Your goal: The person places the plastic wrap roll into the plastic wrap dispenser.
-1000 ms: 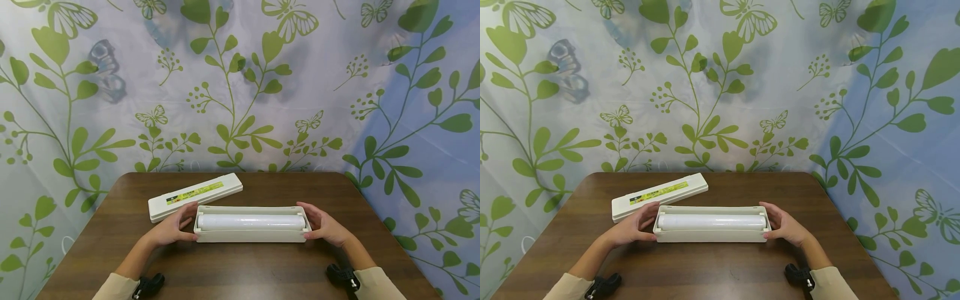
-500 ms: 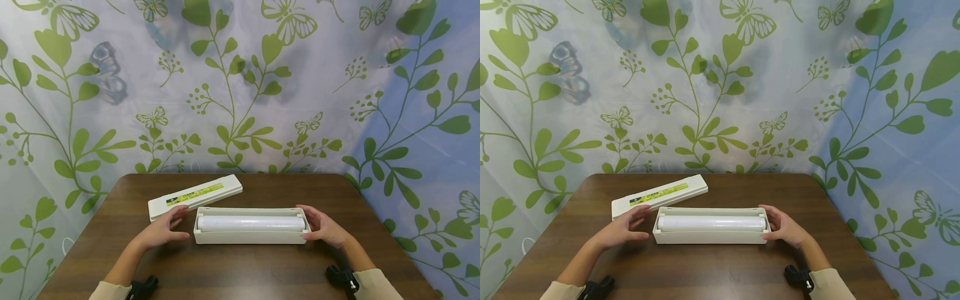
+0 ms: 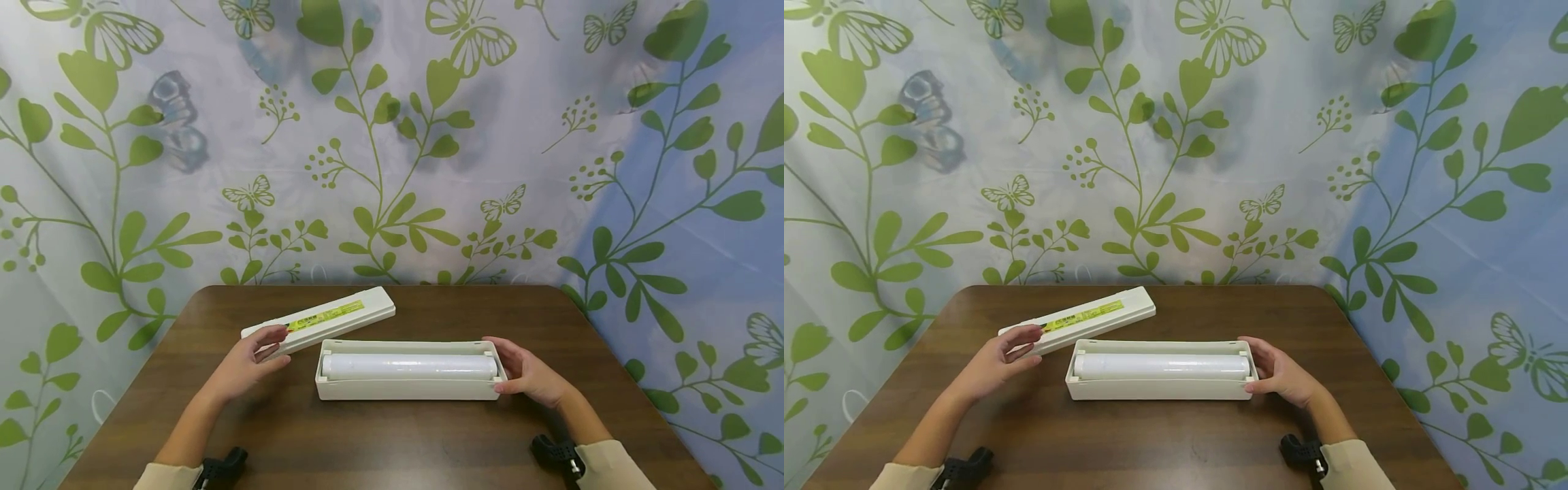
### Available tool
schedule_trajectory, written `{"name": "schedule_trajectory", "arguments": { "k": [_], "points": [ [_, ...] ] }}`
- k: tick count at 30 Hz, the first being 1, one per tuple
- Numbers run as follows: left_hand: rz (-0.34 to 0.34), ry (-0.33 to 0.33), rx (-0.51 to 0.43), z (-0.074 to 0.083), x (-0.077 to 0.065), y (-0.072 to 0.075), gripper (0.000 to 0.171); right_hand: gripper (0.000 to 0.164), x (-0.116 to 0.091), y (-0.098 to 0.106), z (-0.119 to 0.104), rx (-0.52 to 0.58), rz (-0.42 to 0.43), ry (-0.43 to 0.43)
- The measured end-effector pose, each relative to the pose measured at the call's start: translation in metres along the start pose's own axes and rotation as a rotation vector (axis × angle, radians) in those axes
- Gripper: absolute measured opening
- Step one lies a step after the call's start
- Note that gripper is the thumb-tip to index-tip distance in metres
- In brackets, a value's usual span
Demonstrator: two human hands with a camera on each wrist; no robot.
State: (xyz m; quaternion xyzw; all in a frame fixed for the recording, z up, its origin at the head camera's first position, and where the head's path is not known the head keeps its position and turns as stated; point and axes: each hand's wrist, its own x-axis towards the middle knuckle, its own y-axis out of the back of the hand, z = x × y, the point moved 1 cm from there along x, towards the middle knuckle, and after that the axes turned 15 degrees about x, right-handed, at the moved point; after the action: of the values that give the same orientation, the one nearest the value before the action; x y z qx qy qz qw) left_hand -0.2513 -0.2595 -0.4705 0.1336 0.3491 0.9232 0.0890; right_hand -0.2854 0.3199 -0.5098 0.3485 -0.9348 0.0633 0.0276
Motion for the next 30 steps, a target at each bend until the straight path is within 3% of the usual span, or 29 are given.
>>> {"name": "schedule_trajectory", "arguments": {
  "k": [7,15,23,30],
  "points": [
    [0.066,0.035,0.060,-0.008,0.002,0.021,0.060,0.091,-0.002,-0.002,-0.001,0.010,-0.002,0.001],
    [0.133,0.032,0.121,-0.024,0.006,0.033,0.054,0.089,-0.001,0.000,0.000,-0.005,0.008,0.001],
    [0.147,0.024,0.138,-0.040,0.011,0.044,0.052,0.090,0.000,0.000,0.001,-0.006,0.002,0.000],
    [0.142,0.058,0.164,-0.053,0.015,0.053,0.049,0.089,-0.001,-0.002,0.000,-0.008,0.016,-0.011]
  ]
}}
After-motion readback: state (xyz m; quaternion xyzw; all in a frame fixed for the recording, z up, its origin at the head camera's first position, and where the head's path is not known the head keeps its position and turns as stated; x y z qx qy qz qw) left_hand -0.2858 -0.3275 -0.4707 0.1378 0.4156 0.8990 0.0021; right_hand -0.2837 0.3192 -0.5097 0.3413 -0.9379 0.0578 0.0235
